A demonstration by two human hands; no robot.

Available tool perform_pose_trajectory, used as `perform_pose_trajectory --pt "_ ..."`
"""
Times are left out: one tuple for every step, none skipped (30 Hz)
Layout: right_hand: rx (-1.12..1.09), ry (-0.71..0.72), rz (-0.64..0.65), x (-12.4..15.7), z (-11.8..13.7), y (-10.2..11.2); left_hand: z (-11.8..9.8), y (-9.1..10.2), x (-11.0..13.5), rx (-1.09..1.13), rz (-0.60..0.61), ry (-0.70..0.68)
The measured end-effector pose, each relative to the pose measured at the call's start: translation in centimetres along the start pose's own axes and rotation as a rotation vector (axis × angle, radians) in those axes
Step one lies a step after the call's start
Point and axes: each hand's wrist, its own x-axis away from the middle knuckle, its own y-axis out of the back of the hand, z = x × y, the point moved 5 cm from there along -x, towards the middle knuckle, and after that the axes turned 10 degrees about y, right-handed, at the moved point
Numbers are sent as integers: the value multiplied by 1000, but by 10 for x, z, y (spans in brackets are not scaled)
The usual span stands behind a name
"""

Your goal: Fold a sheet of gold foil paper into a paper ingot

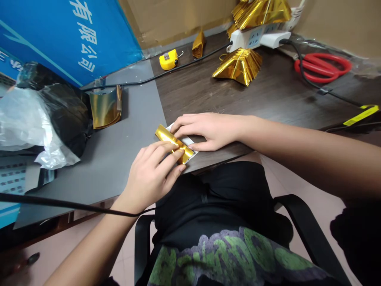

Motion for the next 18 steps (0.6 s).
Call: perform_pose_trajectory --pt "-8 -8 -3 1 -1 0 0 0 1 1 15 -10" --pt "-10 -15 -6 1 -1 0 0 -1 1 3 32 -18" --pt "-7 -20 -9 2 -1 0 0 -2 2 5 46 -24" --pt "0 -23 -8 3 -2 0 0 -2 2 9 57 -28" --pt "10 -26 -4 3 -2 0 0 -3 3 13 65 -30" --pt "18 -27 1 4 -3 -1 1 -3 3 16 71 -31" --pt "25 -27 6 5 -3 -1 1 -4 4 17 76 -32" --pt "27 -30 13 5 -4 -2 2 -4 4 17 78 -35" --pt "28 -31 17 6 -4 -3 2 -4 4 14 83 -40" --pt "29 -32 16 6 -5 -3 2 -4 4 9 87 -46" --pt "31 -28 14 6 -5 -3 2 -5 4 0 92 -52" --pt "34 -25 12 6 -4 -3 2 -5 4 -12 97 -57" --pt "37 -22 10 5 -4 -3 1 -6 3 -25 104 -61" --pt "42 -17 6 5 -3 -3 1 -6 3 -36 110 -63" --pt "47 -12 3 5 -2 -2 1 -7 3 -45 115 -64" --pt "53 -8 1 4 -1 -2 1 -7 3 -52 116 -63" --pt "57 -5 0 4 -1 -1 1 -7 3 -58 116 -60" --pt "60 -5 -2 4 0 -1 0 -7 3 -63 114 -57"
